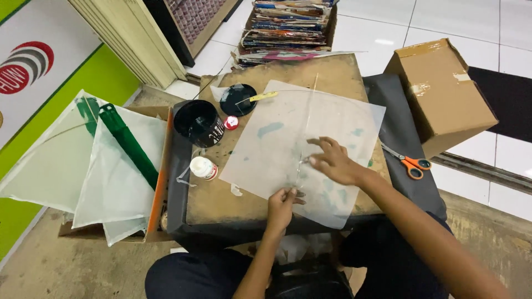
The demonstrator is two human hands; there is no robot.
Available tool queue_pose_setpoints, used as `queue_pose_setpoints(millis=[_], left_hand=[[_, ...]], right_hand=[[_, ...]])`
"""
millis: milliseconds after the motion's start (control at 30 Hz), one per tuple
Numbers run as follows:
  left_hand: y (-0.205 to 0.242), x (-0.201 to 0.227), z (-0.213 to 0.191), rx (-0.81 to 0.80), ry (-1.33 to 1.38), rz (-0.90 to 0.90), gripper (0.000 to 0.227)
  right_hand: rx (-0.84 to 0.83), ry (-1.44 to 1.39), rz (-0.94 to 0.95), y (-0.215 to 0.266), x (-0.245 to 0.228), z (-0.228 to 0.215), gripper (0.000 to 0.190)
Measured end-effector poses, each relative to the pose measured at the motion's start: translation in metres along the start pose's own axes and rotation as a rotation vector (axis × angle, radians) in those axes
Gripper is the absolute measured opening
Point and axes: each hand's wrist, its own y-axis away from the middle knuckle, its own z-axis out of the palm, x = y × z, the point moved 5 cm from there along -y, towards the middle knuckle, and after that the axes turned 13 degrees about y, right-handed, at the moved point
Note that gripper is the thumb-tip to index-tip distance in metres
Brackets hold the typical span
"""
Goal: The person is assembling a kite by applying glue to the frame and pressing the paper onto it.
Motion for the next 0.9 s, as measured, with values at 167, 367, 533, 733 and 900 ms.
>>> queue_pose_setpoints(millis=[167, 367, 533, 733, 900], left_hand=[[-0.001, 0.003, 0.005, -0.009, 0.077, 0.053, 0.024], [0.006, 0.007, 0.012, -0.028, 0.031, 0.17, 0.029], [0.004, 0.008, 0.012, 0.021, -0.018, 0.236, 0.023], [0.004, 0.001, 0.012, 0.012, 0.051, 0.168, 0.02], [0.02, 0.021, 0.023, -0.003, 0.239, 0.126, 0.023]], right_hand=[[-0.078, 0.374, -0.108, 0.016, 0.007, 0.037, 0.077], [-0.027, 0.438, -0.09, 0.023, 0.001, 0.055, 0.072], [-0.041, 0.445, -0.104, 0.027, 0.0, 0.062, 0.068], [0.083, 0.087, -0.125, 0.033, 0.038, 0.061, 0.058], [1.148, -0.947, 0.338, 0.073, 0.091, 0.053, 0.041]])
